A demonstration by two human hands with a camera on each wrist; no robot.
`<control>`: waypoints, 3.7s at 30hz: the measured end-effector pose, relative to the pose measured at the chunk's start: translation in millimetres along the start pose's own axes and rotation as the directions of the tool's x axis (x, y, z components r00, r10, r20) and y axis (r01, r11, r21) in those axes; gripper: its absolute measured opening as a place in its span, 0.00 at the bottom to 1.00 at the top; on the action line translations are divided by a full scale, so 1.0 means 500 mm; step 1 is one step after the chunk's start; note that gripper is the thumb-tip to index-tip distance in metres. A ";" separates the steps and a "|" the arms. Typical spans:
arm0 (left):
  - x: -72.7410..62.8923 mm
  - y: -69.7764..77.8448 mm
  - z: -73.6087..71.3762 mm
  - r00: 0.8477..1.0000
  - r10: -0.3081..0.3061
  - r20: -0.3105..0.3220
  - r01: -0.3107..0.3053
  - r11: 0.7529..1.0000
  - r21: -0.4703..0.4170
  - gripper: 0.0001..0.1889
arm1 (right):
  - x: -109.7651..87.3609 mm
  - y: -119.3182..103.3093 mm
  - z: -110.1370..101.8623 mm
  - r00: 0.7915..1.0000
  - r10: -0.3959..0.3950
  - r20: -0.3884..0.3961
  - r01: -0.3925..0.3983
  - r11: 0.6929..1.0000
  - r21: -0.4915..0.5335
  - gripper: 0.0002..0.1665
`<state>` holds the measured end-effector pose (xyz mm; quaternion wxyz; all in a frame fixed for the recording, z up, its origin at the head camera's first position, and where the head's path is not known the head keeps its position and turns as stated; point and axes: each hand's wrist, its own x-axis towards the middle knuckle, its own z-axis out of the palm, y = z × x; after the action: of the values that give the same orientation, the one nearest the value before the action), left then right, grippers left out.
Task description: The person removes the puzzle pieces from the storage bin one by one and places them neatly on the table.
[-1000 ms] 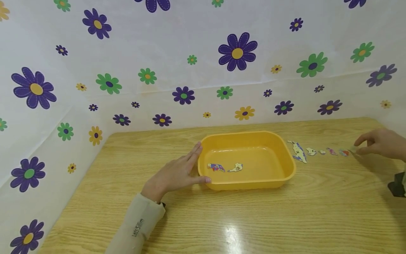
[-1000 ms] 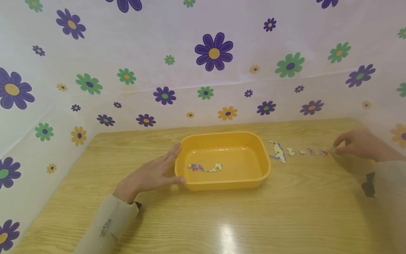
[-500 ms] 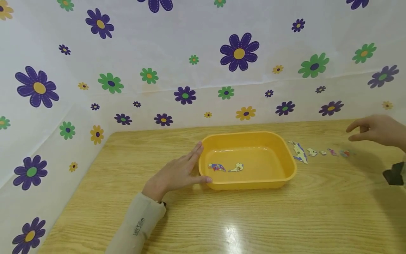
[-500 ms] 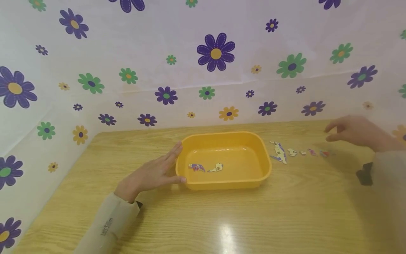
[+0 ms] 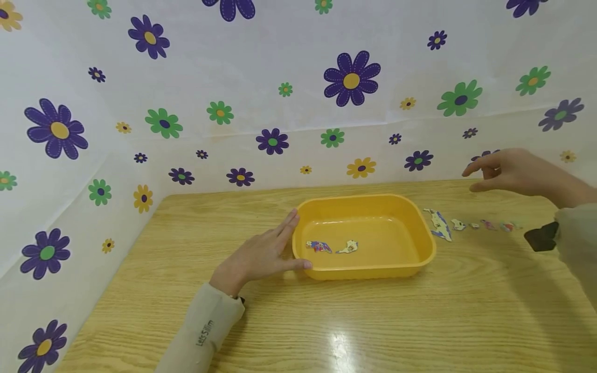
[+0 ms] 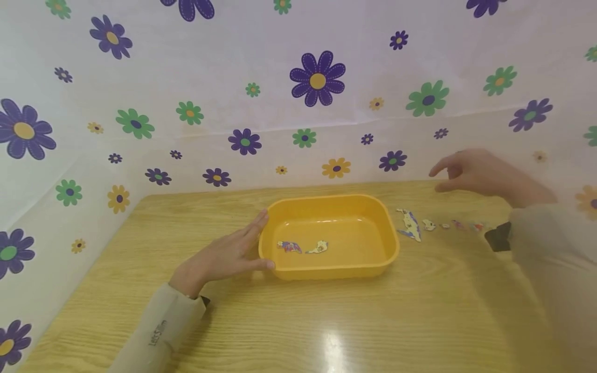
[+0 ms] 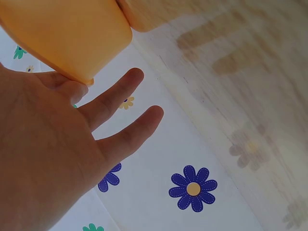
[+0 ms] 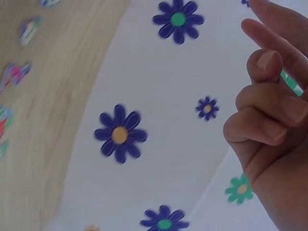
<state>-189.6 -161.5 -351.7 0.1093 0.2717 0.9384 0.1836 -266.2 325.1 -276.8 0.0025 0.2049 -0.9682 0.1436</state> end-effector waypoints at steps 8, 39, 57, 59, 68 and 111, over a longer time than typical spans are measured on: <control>0.001 -0.002 0.002 1.000 -0.007 0.005 0.007 1.000 0.001 0.55 | 0.038 -0.067 0.005 0.983 -0.181 -0.043 0.184 0.976 0.116 0.21; 0.001 -0.003 -0.008 1.000 -0.005 0.001 0.005 1.000 -0.010 0.56 | 0.169 -0.291 0.053 0.883 -0.463 0.073 0.413 0.843 0.343 0.20; 0.001 -0.002 -0.003 1.000 -0.010 0.010 0.011 1.000 -0.007 0.56 | 0.222 -0.357 0.153 0.801 -0.537 0.264 0.411 0.814 0.410 0.22; 0.001 -0.004 -0.001 1.000 -0.009 0.008 0.009 1.000 -0.011 0.56 | 0.223 -0.363 0.160 0.789 -0.547 0.280 0.415 0.810 0.415 0.22; 0.003 -0.006 0.001 1.000 -0.002 0.005 0.002 1.000 0.013 0.56 | 0.233 -0.380 0.183 0.745 -0.568 0.350 0.434 0.811 0.392 0.22; 0.004 -0.003 0.001 1.000 0.015 -0.011 -0.015 1.000 0.017 0.55 | 0.228 -0.422 0.263 0.692 -0.442 0.572 0.427 0.888 0.169 0.41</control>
<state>-191.7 -161.5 -352.9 0.1005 0.2786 0.9384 0.1780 -279.7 58.8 -337.2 -0.2699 0.4621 -0.8411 0.0783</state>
